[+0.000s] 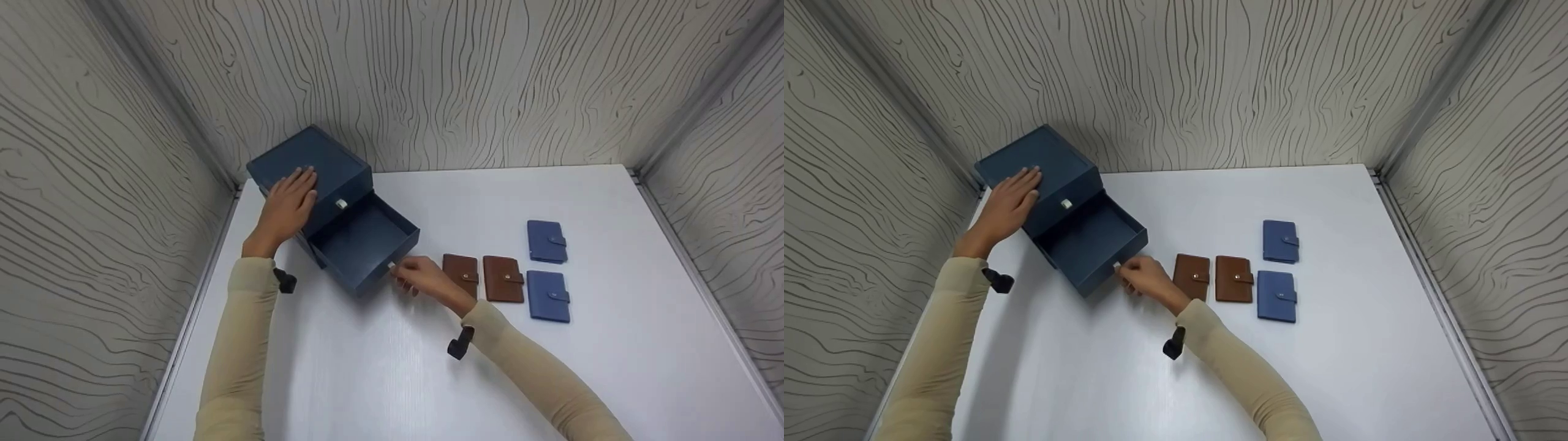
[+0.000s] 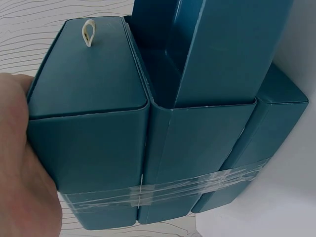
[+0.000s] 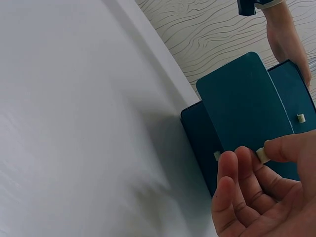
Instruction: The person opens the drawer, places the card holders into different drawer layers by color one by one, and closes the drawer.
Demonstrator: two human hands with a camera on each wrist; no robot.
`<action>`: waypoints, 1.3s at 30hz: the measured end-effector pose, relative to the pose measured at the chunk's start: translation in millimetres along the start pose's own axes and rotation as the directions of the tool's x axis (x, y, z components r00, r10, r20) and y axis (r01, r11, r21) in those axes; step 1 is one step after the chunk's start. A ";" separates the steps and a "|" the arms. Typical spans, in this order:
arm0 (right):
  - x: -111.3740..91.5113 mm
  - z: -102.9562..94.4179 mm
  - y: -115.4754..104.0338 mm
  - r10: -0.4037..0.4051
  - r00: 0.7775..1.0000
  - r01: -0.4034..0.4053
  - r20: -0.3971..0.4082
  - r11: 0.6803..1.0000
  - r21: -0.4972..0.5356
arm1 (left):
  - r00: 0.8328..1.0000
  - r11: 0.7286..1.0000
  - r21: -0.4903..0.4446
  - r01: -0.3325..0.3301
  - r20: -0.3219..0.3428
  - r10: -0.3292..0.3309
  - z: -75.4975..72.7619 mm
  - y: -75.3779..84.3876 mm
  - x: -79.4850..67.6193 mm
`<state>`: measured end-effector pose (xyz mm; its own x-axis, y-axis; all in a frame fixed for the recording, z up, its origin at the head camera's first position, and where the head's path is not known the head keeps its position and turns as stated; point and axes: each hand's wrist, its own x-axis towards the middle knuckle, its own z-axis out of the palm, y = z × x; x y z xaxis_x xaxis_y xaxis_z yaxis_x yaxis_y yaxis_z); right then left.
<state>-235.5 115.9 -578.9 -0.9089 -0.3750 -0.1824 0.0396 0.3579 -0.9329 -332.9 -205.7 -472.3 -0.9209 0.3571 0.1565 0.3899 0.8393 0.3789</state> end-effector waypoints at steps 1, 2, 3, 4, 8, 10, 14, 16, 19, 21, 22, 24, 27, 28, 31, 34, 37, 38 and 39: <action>-0.3 -0.5 0.3 -0.003 1.000 0.003 -0.001 1.000 -0.002 | 1.000 1.000 0.001 -0.001 -0.001 0.001 0.2 0.0 0.1; -0.8 -1.2 0.7 -0.006 1.000 0.006 0.000 1.000 -0.001 | 1.000 1.000 0.003 -0.001 0.000 0.001 0.3 0.2 0.3; -1.3 -2.2 1.2 -0.006 1.000 0.006 -0.002 1.000 -0.001 | 1.000 1.000 0.004 -0.002 0.001 0.002 0.5 0.2 0.4; -1.7 -3.2 2.0 -0.007 1.000 0.007 -0.004 1.000 0.001 | 1.000 1.000 0.004 -0.003 0.001 0.003 0.6 0.2 0.5; -4.2 -8.6 5.4 0.009 1.000 -0.009 -0.021 1.000 0.017 | 1.000 1.000 0.000 -0.003 -0.003 0.003 0.5 0.3 0.5; -5.6 -11.8 6.8 0.019 0.999 -0.019 -0.032 1.000 0.022 | 1.000 1.000 -0.004 0.000 -0.003 0.000 0.1 0.4 0.2; -8.1 -19.3 9.4 0.041 0.997 -0.039 -0.065 0.999 0.022 | 1.000 1.000 -0.006 0.007 0.007 -0.007 -0.6 0.9 -0.1; -9.3 -24.0 10.7 0.060 0.995 -0.059 -0.084 0.998 0.019 | 1.000 1.000 -0.003 0.007 0.012 -0.007 -0.8 1.2 -0.1; -11.2 -31.6 12.5 0.098 0.990 -0.096 -0.104 0.995 0.026 | 1.000 1.000 -0.002 0.007 0.015 -0.007 -0.9 1.6 0.0; -12.1 -36.8 13.7 0.114 0.987 -0.111 -0.117 0.993 0.033 | 1.000 1.000 0.000 0.007 0.014 -0.007 -0.9 1.6 0.1; -12.7 -39.6 14.4 0.118 0.985 -0.114 -0.122 0.993 0.039 | 1.000 1.000 0.000 0.008 0.014 -0.008 -1.0 1.6 0.0; -12.6 -44.8 16.4 0.129 0.982 -0.123 -0.137 0.991 0.053 | 1.000 1.000 0.001 0.008 0.011 -0.008 -1.0 1.6 0.0; -13.3 -52.3 19.4 0.149 0.976 -0.140 -0.159 0.988 0.067 | 1.000 1.000 0.002 0.008 0.006 -0.008 -1.2 1.8 -0.2; -13.8 -54.8 20.5 0.155 0.974 -0.145 -0.165 0.987 0.073 | 1.000 1.000 0.002 0.007 0.004 -0.007 -1.1 1.7 -0.3; -16.3 -62.3 23.4 0.177 0.966 -0.165 -0.186 0.983 0.079 | 1.000 1.000 0.001 0.005 -0.002 -0.005 -1.4 2.1 -0.6; -19.8 -69.9 26.1 0.200 0.956 -0.186 -0.217 0.979 0.083 | 1.000 1.000 0.003 0.001 -0.005 -0.001 -1.5 2.0 -0.6; -23.7 -77.2 27.9 0.213 0.944 -0.201 -0.253 0.977 0.071 | 1.000 1.000 0.005 -0.004 -0.007 0.004 -1.8 2.0 -0.6; -24.9 -79.3 28.6 0.214 0.940 -0.205 -0.266 0.977 0.062 | 1.000 1.000 0.005 -0.006 -0.007 0.006 -1.9 1.8 -0.8; -25.8 -81.4 29.5 0.209 0.937 -0.205 -0.280 0.978 0.045 | 1.000 1.000 0.003 -0.006 -0.007 0.006 -1.8 1.4 -0.9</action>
<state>-244.7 205.7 -576.5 -0.9594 -0.0374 -0.2796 0.2438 0.3884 -0.8887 -331.5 -205.6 -470.2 -0.9184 0.3596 0.1650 0.3957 0.8383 0.3751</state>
